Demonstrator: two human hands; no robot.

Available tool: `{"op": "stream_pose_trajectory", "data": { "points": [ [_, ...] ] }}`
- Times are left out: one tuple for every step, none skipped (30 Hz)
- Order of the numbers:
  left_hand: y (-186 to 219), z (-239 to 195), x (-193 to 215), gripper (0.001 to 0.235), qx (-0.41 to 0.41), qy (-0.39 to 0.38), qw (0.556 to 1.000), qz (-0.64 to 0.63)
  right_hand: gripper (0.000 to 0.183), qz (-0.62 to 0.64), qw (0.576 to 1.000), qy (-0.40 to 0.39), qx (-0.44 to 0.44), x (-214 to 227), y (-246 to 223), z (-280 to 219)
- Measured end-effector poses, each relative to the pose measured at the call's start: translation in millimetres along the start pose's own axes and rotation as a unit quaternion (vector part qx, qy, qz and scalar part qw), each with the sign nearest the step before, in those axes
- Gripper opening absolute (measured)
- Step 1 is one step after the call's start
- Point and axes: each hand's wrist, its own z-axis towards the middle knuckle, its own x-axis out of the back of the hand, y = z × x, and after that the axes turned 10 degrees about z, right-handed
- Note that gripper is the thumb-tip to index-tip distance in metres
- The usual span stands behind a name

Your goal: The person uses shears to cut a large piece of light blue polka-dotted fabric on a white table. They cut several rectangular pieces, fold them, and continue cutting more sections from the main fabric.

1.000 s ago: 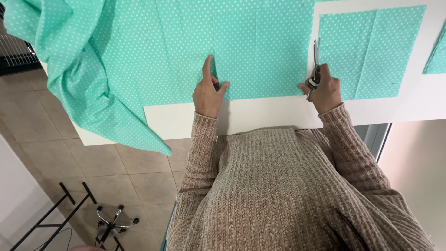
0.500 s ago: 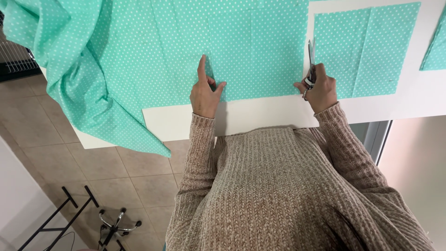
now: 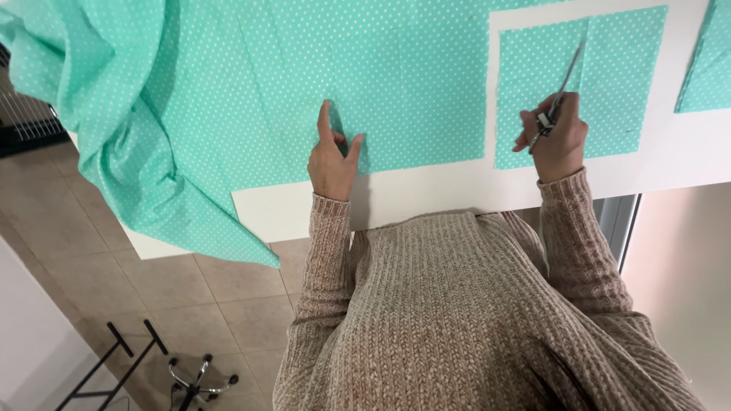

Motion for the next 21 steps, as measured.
{"op": "stream_pose_trajectory", "data": {
  "points": [
    [3, 3, 1, 0.086, 0.001, 0.01, 1.0, 0.001, 0.023, 0.076, 0.996, 0.002, -0.039, -2, 6, 1],
    [6, 5, 3, 0.084, 0.002, 0.02, 1.0, 0.002, 0.021, 0.152, 0.985, 0.004, -0.077, -5, 12, 1],
    [9, 9, 2, 0.084, -0.001, 0.022, 1.0, 0.002, 0.021, 0.152, 0.986, 0.005, -0.075, -13, 15, 1],
    [12, 12, 2, 0.084, -0.007, 0.04, 0.999, -0.002, 0.023, 0.189, 0.977, -0.015, -0.094, -21, 18, 0],
    [15, 16, 3, 0.084, -0.013, 0.058, 0.998, -0.005, 0.026, 0.227, 0.967, -0.035, -0.113, -30, 21, 0],
    [15, 21, -1, 0.084, -0.016, 0.06, 0.998, -0.005, 0.026, 0.228, 0.967, -0.033, -0.11, -36, 12, 2],
    [13, 25, -3, 0.084, -0.019, 0.074, 0.997, 0.0, 0.023, 0.23, 0.966, -0.04, -0.114, -44, 3, 3],
    [11, 29, -6, 0.084, -0.022, 0.089, 0.996, 0.004, 0.021, 0.232, 0.964, -0.047, -0.117, -52, -5, 5],
    [12, 30, -6, 0.084, -0.022, 0.086, 0.996, 0.007, 0.021, 0.234, 0.964, -0.045, -0.12, -56, -13, 5],
    [12, 32, -7, 0.083, -0.02, 0.096, 0.995, 0.001, 0.02, 0.231, 0.964, -0.045, -0.124, -61, -20, 6],
    [12, 37, -7, 0.082, -0.018, 0.11, 0.994, -0.005, 0.019, 0.228, 0.965, -0.046, -0.124, -66, -28, 11],
    [8, 41, -15, 0.082, -0.019, 0.11, 0.994, -0.003, 0.019, 0.23, 0.964, -0.045, -0.123, -68, -27, 11],
    [3, 43, -21, 0.08, -0.012, 0.111, 0.994, 0.003, 0.019, 0.237, 0.961, -0.046, -0.133, -70, -27, 12],
    [-4, 46, -28, 0.078, -0.004, 0.111, 0.994, 0.01, 0.018, 0.243, 0.958, -0.047, -0.143, -73, -27, 12],
    [-7, 49, -30, 0.078, 0.002, 0.114, 0.993, 0.013, 0.018, 0.245, 0.957, -0.054, -0.144, -73, -21, 13],
    [-11, 52, -32, 0.075, -0.002, 0.107, 0.994, -0.007, 0.02, 0.243, 0.959, -0.062, -0.128, -74, -14, 14],
    [-17, 53, -35, 0.072, -0.005, 0.098, 0.995, -0.026, 0.022, 0.242, 0.961, -0.071, -0.115, -76, -8, 11],
    [-7, 52, -21, 0.072, 0.003, 0.099, 0.995, -0.022, 0.022, 0.245, 0.959, -0.078, -0.119, -74, -11, 12],
    [3, 50, -8, 0.071, -0.005, 0.099, 0.994, -0.035, 0.024, 0.205, 0.966, -0.093, -0.125, -73, -15, 12],
    [13, 48, 6, 0.07, -0.013, 0.1, 0.994, -0.049, 0.028, 0.165, 0.972, -0.108, -0.131, -72, -18, 13],
    [11, 48, 7, 0.07, -0.008, 0.102, 0.994, -0.046, 0.028, 0.167, 0.971, -0.113, -0.132, -72, -21, 12]
  ]
}}
